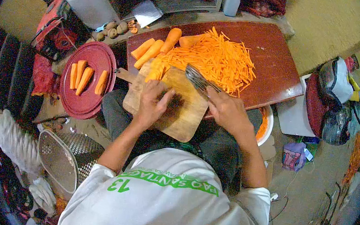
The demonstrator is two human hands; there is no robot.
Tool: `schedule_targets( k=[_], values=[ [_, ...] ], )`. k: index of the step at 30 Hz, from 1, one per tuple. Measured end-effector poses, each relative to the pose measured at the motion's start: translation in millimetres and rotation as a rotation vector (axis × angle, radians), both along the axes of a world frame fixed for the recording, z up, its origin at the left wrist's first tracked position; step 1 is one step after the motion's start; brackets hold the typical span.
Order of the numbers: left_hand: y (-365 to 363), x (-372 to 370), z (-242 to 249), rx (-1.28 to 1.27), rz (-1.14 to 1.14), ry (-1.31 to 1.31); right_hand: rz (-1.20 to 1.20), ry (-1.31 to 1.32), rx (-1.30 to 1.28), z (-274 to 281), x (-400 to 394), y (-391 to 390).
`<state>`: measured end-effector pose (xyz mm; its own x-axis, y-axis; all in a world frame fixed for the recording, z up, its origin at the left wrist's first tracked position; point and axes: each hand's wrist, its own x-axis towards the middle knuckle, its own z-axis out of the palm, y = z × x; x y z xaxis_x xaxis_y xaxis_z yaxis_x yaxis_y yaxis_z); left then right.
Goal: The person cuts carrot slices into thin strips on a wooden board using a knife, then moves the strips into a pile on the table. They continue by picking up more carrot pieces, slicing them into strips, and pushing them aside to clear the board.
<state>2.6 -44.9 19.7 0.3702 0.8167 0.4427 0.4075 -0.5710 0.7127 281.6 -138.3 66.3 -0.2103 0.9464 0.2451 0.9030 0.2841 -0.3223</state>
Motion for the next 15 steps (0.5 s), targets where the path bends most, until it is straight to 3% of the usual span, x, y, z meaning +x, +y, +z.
schedule_targets(
  k=[3, 6, 9, 11, 15],
  values=[
    [22.8, 31.6, 32.1, 0.143, -0.103, 0.003, 0.064, -0.111, 0.021, 3.1, -7.4, -6.5],
    [42.3, 65.7, 40.3, 0.217, -0.207, 0.265, 0.1, -0.215, -0.006, 15.9, -12.8, -12.8],
    [77.3, 98.7, 17.8, 0.265, -0.243, 0.32, 0.095, -0.26, 0.009, 18.9, -10.8, -15.7],
    [100.3, 111.6, 7.3, 0.428, -0.182, 0.38, 0.064, -0.304, 0.007, 17.8, -6.9, -15.1],
    [116.5, 95.0, 3.9, 0.469, -0.124, 0.316, -0.001, -0.182, -0.015, 9.9, -3.3, -17.7]
  ],
)
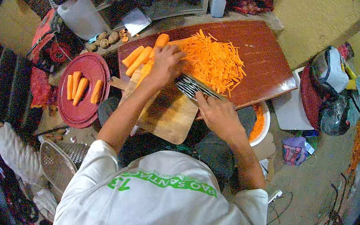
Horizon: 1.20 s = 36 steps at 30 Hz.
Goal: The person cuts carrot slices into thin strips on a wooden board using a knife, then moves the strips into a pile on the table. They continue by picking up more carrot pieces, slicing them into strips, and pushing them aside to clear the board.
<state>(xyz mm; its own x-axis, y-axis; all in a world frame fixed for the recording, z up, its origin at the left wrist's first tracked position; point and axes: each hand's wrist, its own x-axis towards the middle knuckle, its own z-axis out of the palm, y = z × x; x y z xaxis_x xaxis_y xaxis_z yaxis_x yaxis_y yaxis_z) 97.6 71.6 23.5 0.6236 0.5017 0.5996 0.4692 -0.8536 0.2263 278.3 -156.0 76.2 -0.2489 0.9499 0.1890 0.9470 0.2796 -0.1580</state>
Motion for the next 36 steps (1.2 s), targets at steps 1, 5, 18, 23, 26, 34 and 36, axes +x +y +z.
schedule_targets(
  k=[1, 5, 18, 23, 26, 34, 36],
  values=[
    [-3.0, -15.3, 0.1, -0.036, 0.017, -0.02, -0.012, 0.072, 0.0, -2.6, -1.1, -3.2],
    [-23.7, -89.5, -8.1, -0.105, 0.199, -0.076, -0.092, 0.319, -0.14, -3.2, -20.7, -22.2],
    [-57.1, -143.1, -34.7, -0.308, 0.373, -0.12, -0.181, 0.818, -0.455, -0.5, -58.9, -19.5],
    [-62.1, -137.5, -36.7, -0.352, 0.402, -0.1, -0.183, 0.832, -0.364, -26.4, -62.8, -28.1],
    [-65.2, -139.8, -35.6, -0.363, 0.397, -0.11, -0.178, 0.779, -0.407, -24.0, -63.9, -25.1],
    [-106.6, -126.3, -10.5, -0.446, 0.409, -0.174, -0.248, 0.846, -0.46, -14.5, -63.6, -15.5],
    [-125.8, -118.6, -12.7, -0.455, 0.326, -0.186, -0.26, 0.885, -0.466, -14.9, -64.5, -16.5]
  ],
)
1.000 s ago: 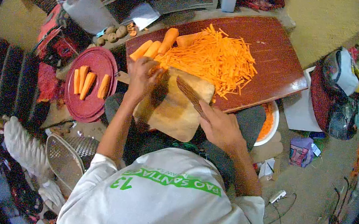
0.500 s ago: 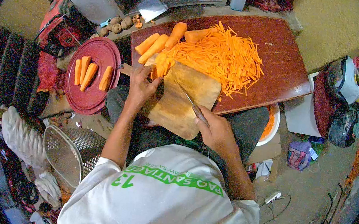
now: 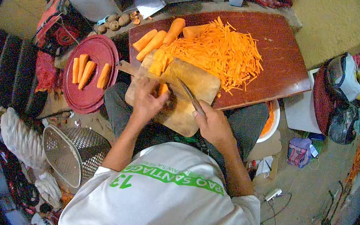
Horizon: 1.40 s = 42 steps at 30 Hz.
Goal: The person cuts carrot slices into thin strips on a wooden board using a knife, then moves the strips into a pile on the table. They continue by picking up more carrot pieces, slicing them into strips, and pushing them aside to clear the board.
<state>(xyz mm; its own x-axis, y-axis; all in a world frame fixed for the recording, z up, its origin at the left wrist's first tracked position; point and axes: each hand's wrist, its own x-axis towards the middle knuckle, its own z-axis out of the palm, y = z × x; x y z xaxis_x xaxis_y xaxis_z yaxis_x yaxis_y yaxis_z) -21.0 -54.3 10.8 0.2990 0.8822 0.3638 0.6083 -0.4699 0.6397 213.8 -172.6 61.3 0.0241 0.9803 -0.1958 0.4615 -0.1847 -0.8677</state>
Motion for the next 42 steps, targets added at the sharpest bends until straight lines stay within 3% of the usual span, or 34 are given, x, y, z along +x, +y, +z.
schedule_targets(
  k=[10, 15, 18, 21, 25, 33, 39, 42],
  values=[
    [-28.6, 5.0, -2.8, -0.271, -0.201, -0.034, 0.053, -0.008, 0.063, -0.4, -6.0, -9.8],
    [-35.7, 12.2, -10.1, -0.174, -0.27, 0.016, 0.098, -0.006, 0.09, 3.0, -12.6, -23.4],
    [-36.9, 16.5, -9.1, -0.128, -0.289, 0.007, 0.126, -0.139, 0.091, 5.1, -16.0, -33.2],
    [-38.0, 18.4, -7.3, -0.1, -0.303, 0.021, 0.143, -0.179, -0.083, 22.5, -16.4, -41.4],
    [-35.4, 16.4, -10.6, -0.074, -0.325, 0.078, 0.139, -0.149, -0.072, 28.2, -13.0, -46.9],
    [-29.7, 10.5, -18.2, -0.165, -0.357, 0.045, 0.197, -0.263, 0.053, -1.5, -24.9, 8.0],
    [-30.5, 8.7, -14.3, -0.133, -0.353, 0.1, 0.163, -0.156, -0.107, 34.3, -17.7, -25.9],
    [-29.9, 8.1, -23.7, -0.165, -0.353, 0.109, 0.153, -0.183, -0.118, 21.7, -21.3, -26.6]
  ],
)
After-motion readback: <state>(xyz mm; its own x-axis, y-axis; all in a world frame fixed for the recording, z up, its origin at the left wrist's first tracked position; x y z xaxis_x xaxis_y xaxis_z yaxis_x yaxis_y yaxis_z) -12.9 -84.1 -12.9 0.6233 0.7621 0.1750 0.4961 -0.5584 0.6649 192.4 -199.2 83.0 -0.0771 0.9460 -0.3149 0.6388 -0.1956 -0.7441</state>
